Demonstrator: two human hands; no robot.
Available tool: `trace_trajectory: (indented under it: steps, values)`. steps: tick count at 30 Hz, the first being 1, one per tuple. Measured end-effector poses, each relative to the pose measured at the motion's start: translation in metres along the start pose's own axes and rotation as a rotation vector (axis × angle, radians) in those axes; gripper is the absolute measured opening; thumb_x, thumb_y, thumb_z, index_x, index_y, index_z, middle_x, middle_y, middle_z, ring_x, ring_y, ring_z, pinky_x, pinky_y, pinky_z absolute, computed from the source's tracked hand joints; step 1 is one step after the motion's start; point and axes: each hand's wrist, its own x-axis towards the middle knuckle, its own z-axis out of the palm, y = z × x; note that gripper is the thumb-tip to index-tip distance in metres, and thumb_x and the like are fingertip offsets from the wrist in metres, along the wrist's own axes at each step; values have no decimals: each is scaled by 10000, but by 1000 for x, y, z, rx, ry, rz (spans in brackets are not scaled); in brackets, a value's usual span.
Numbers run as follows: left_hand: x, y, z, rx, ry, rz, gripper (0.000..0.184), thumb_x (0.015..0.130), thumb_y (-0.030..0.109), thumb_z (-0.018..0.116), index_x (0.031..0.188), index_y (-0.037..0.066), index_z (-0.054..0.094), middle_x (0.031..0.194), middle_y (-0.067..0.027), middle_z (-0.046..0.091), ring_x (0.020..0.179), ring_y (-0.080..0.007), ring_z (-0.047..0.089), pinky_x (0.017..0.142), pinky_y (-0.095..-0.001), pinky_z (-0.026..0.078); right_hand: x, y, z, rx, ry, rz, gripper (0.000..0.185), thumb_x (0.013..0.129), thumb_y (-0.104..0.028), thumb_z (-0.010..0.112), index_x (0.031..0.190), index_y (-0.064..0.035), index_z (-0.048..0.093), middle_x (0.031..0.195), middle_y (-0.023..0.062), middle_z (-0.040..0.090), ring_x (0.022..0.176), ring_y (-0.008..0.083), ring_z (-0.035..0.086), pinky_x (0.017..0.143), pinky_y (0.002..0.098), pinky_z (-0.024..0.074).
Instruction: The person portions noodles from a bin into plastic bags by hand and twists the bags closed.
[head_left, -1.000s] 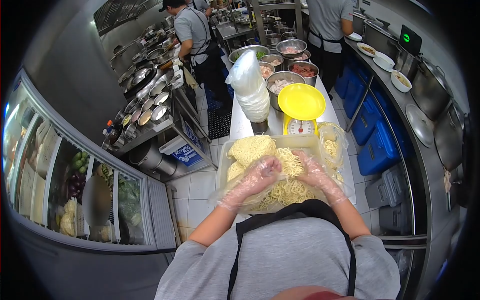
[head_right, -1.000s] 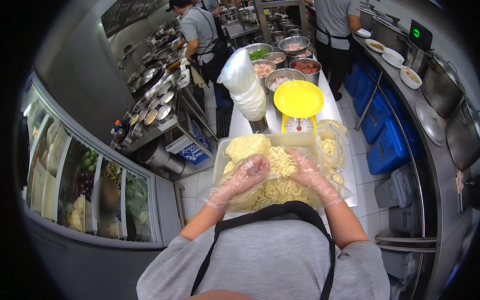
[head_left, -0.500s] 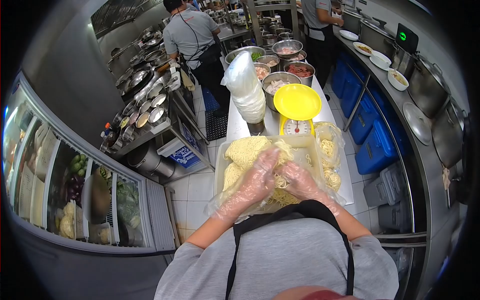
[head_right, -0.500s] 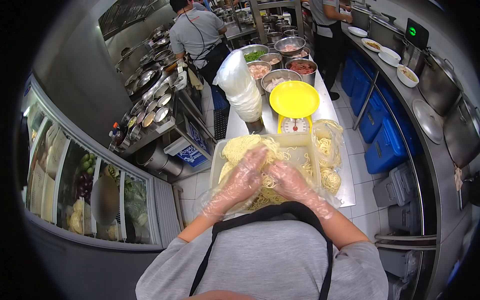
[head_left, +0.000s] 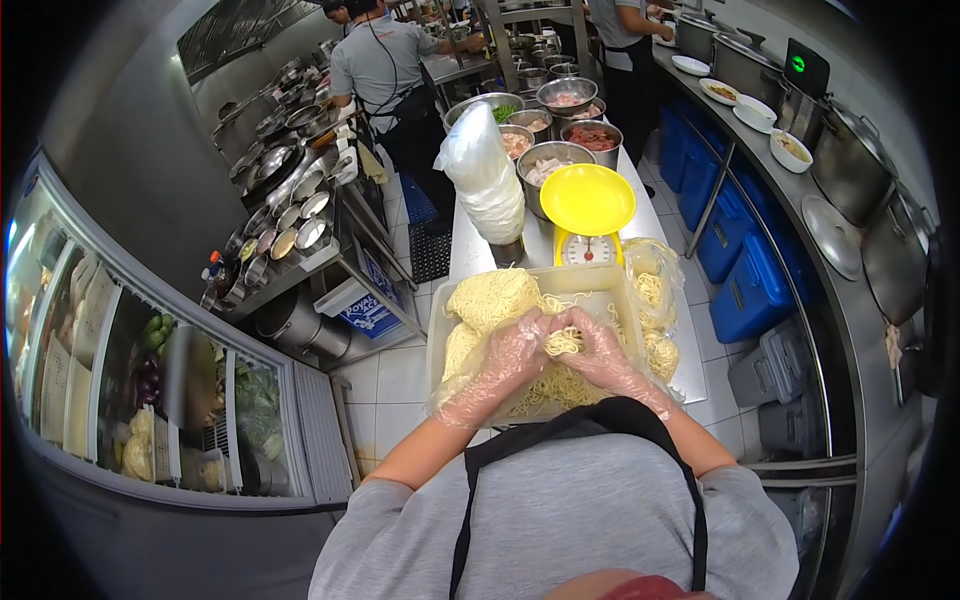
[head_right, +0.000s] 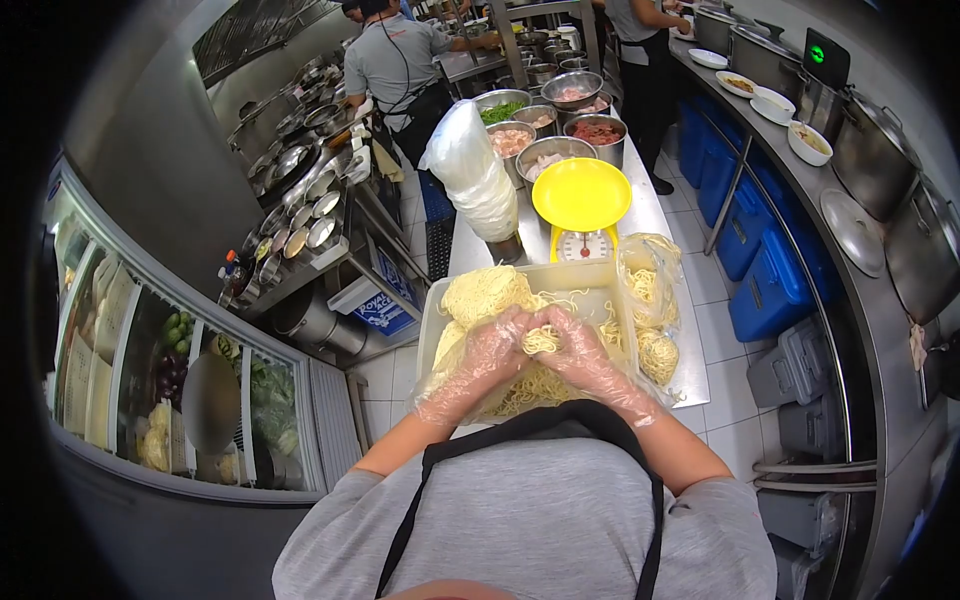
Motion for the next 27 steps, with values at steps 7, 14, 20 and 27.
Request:
trace_trajectory:
  steps: [7, 14, 20, 27]
  values:
    - [18, 4, -58, 325, 334, 259, 318, 688, 43, 621, 1001, 78, 582, 889, -106, 573, 741, -276, 623, 618, -381, 516, -1, 18, -10, -280, 113, 40, 452, 771, -99, 627, 1193, -39, 478, 1081, 187, 599, 1059, 311, 566, 893, 372, 437]
    - [43, 12, -136, 526, 511, 194, 393, 636, 55, 727, 1012, 113, 632, 954, -55, 565, 812, -179, 597, 763, -318, 499, -6, 43, -37, -341, -40, 129, 656, 770, -216, 704, 1319, -23, 400, 1139, 206, 568, 1041, 309, 569, 893, 370, 445]
    - [48, 34, -133, -121, 484, 11, 319, 707, 6, 726, 1003, 72, 626, 927, -70, 597, 854, -175, 607, 750, -283, 530, 2, -29, -31, 104, 131, 110, 826, 696, -234, 802, 1358, -42, 348, 1279, 174, 443, 1052, 275, 526, 888, 390, 454]
    - [40, -4, -35, -401, 113, 42, 562, 664, 44, 744, 1176, 99, 520, 984, -35, 544, 925, -152, 551, 826, -282, 466, -2, 47, -27, -107, 207, -36, 742, 694, -158, 769, 1336, -77, 405, 1219, 174, 484, 1004, 284, 548, 873, 368, 458]
